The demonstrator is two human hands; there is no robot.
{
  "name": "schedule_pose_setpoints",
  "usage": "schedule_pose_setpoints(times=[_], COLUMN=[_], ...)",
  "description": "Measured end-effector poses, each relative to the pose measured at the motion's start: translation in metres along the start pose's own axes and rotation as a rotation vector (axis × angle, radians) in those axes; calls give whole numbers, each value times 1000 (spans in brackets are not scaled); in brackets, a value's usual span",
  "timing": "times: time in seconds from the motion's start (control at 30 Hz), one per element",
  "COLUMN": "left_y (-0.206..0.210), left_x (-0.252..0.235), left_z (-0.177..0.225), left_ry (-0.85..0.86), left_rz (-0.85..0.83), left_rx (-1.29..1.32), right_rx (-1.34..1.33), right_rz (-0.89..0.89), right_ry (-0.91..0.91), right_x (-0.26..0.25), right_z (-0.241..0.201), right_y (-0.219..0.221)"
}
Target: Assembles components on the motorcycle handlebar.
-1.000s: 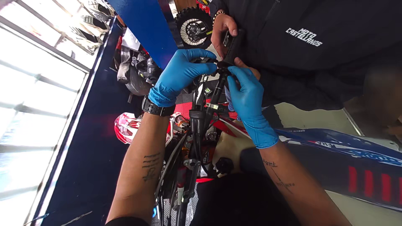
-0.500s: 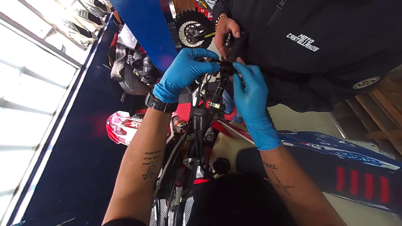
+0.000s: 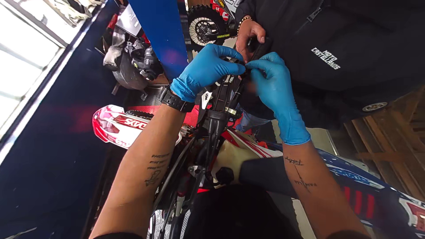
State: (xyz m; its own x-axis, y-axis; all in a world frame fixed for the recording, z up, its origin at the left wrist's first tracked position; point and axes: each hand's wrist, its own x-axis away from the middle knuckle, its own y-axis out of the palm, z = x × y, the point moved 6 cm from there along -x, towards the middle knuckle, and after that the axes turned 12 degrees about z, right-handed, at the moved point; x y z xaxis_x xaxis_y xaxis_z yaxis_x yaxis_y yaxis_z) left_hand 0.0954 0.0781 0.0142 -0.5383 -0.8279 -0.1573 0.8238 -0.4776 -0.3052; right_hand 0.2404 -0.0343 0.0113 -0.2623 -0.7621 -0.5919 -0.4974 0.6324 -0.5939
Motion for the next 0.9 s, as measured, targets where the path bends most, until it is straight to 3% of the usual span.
schedule_pose_setpoints(times=[0.17,0.47,0.73,0.9], left_y=[1,0,-1,-2], left_x=[-2,-5,-5,-4], left_z=[0,0,-5,-7], left_ry=[2,34,7,-14], left_rz=[-15,-6,-33,-29], left_rx=[-28,-48,14,21], right_rx=[53,197,175,302], right_rz=[-162,-393,-334,-238], right_ry=[-6,-190,-139,-156], right_x=[-29,-57,-53,-1], right_z=[7,-2,-3,-13], right_y=[4,17,2,-15])
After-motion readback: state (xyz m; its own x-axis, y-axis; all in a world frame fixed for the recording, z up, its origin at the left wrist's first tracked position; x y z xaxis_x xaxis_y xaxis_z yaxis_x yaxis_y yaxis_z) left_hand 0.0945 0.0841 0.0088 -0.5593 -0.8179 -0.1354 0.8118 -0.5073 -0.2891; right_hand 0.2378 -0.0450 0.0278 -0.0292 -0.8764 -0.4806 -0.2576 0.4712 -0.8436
